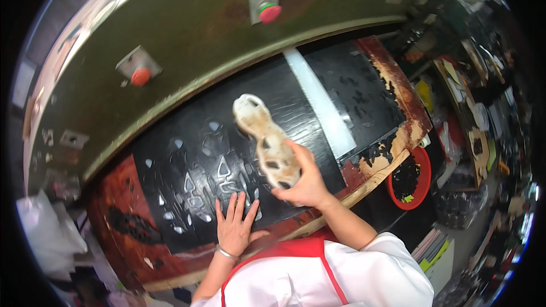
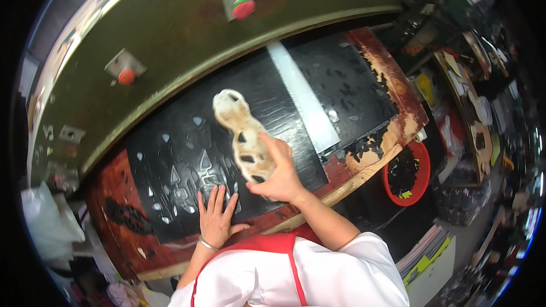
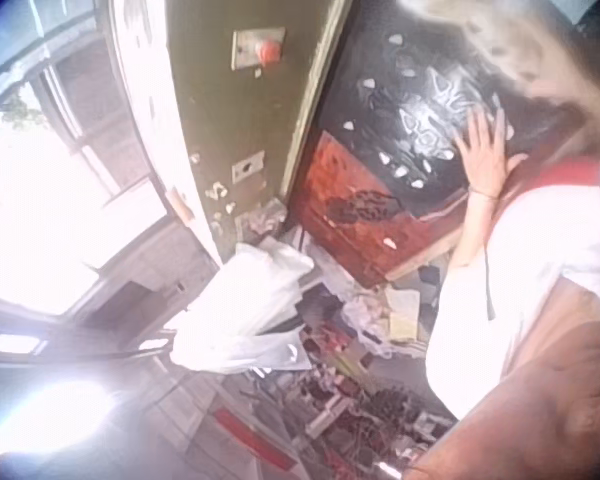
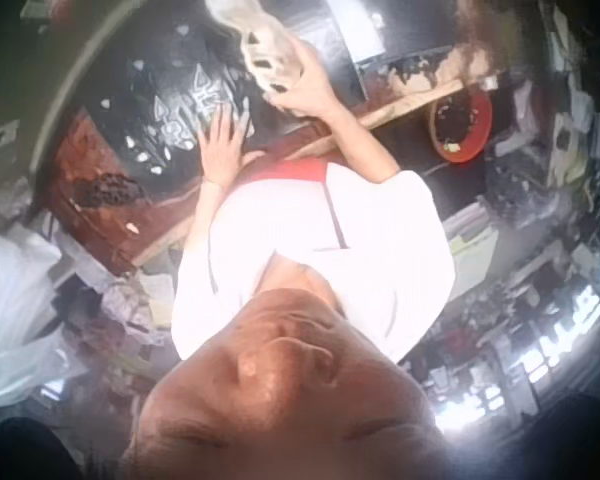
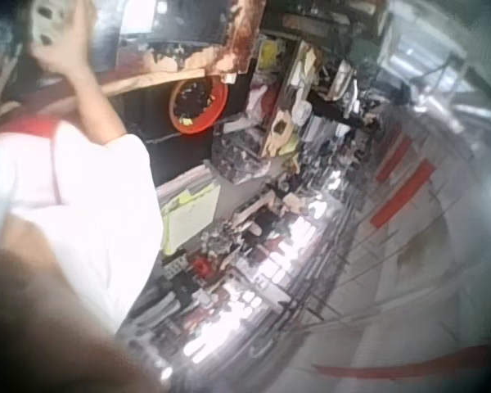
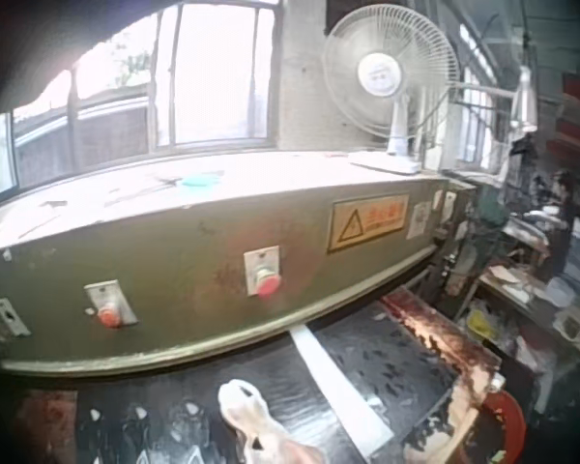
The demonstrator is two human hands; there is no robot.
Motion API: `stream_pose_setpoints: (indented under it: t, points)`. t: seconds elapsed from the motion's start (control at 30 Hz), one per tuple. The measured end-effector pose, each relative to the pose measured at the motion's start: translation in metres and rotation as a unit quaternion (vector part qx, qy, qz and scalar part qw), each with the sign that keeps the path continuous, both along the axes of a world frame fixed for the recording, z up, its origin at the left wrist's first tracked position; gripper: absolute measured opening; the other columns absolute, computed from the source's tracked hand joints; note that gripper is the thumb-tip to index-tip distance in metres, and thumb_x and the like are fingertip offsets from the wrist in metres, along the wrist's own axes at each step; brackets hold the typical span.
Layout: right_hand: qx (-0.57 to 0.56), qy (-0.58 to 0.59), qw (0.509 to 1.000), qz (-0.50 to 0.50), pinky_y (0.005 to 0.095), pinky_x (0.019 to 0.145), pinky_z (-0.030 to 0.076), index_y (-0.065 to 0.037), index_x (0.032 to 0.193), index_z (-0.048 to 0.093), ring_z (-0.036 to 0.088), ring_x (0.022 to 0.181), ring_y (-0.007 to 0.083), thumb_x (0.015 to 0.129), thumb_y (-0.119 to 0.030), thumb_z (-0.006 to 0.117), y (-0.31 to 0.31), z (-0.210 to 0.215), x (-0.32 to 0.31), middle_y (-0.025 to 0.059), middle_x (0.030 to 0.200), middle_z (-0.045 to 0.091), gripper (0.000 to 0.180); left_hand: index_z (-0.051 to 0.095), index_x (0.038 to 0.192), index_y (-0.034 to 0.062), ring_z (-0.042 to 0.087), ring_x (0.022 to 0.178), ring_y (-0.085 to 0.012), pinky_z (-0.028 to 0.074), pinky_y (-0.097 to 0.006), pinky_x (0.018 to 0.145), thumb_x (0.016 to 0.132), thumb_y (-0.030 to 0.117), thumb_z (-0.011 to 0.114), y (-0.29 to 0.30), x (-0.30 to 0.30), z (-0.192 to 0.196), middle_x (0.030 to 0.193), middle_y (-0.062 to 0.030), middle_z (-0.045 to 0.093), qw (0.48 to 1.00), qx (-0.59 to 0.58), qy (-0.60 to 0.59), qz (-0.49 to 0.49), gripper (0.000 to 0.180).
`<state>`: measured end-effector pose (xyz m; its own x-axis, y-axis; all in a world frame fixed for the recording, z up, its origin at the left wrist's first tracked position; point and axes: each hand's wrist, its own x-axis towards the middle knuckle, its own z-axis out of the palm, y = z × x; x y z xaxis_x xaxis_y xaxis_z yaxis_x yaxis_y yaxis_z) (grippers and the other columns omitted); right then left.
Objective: The person removes black rubber pieces from a plastic bag, places them on a cutting machine, and uses a metal scraper to trim excess material. The trimmed pieces are collected in a red bin. The person repeats this process with multiple rubber pieces.
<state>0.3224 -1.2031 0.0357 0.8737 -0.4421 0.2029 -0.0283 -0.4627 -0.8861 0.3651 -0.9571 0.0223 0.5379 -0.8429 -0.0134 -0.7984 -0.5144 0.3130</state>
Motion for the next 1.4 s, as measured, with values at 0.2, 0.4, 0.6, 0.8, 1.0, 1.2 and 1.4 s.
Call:
stream_pose_setpoints:
  t: [0.2,0.4,0.6,0.8,1.0,1.2,1.4]
  points:
    - [0.333,-0.083,0.939,-0.006,0.0348,0.099,0.043,0.002,0.139,0.036,0.056,0.111,0.0206,0.061,-0.009,0.086,-0.022,0.042,-0.029,0.0138,0.124,0.055,0.094,0.051,0.137,0.0249,0.035,0.137,-0.0303,0.017,-0.064,0.111,0.063,0.022,0.075,0.020,-0.026,-0.006,0.146,-0.0122,0.041,0.996,-0.016,-0.085,-0.032,0.078]
    - [0.214,-0.095,0.972,-0.035,0.0325,0.098,0.042,0.002,0.140,0.034,0.054,0.114,0.0218,0.063,-0.006,0.081,-0.046,0.059,-0.048,0.0164,0.127,0.052,0.091,0.051,0.137,0.0249,0.038,0.135,-0.0289,0.018,-0.063,0.110,0.066,0.019,0.072,0.024,-0.035,-0.012,0.145,-0.0108,0.042,0.999,-0.014,-0.047,-0.007,0.075]
    - [0.308,-0.069,0.948,-0.038,0.0342,0.099,0.041,-0.001,0.134,0.040,0.054,0.114,0.0237,0.059,-0.011,0.083,-0.050,0.064,-0.058,0.0157,0.124,0.055,0.087,0.054,0.134,0.0251,0.038,0.136,-0.0281,0.018,-0.064,0.110,0.067,0.018,0.070,0.025,-0.029,-0.019,0.145,-0.0100,0.043,0.997,-0.014,-0.077,-0.007,0.070]
    - [-0.078,0.081,0.993,-0.026,0.0444,0.105,0.036,-0.011,0.131,0.045,0.038,0.126,0.0378,0.050,-0.014,0.082,-0.064,0.033,-0.007,0.0225,0.129,0.043,0.089,0.055,0.134,0.0262,0.037,0.136,-0.0275,0.018,-0.064,0.110,0.067,0.017,0.070,0.025,-0.026,-0.019,0.145,-0.0092,0.042,0.998,-0.010,-0.067,-0.005,0.070]
    - [-0.203,0.054,0.977,-0.026,0.0476,0.108,0.032,-0.009,0.137,0.041,0.031,0.129,0.0470,0.049,-0.015,0.083,-0.070,-0.003,0.055,0.0290,0.136,0.034,0.098,0.055,0.134,0.0267,0.036,0.137,-0.0269,0.015,-0.064,0.111,0.063,0.021,0.073,0.012,-0.017,-0.014,0.146,-0.0089,0.041,0.998,-0.002,-0.061,0.003,0.074]
    - [-0.157,0.041,0.984,-0.067,0.0429,0.108,0.036,-0.003,0.142,0.036,0.037,0.133,0.0410,0.063,-0.011,0.085,-0.064,-0.007,0.041,0.0276,0.144,0.034,0.093,0.053,0.135,0.0254,0.038,0.135,-0.0273,0.017,-0.063,0.110,0.060,0.021,0.078,-0.001,0.006,0.007,0.145,-0.0096,0.042,1.000,0.000,-0.015,0.006,0.079]
    - [-0.159,-0.036,0.986,-0.045,0.0417,0.105,0.040,0.002,0.142,0.032,0.044,0.127,0.0426,0.065,-0.008,0.083,-0.079,-0.031,0.114,0.0286,0.137,0.043,0.093,0.052,0.135,0.0227,0.037,0.135,-0.0295,0.018,-0.062,0.110,0.055,0.018,0.083,-0.016,0.085,0.017,0.144,-0.0127,0.041,0.999,0.015,0.021,0.026,0.086]
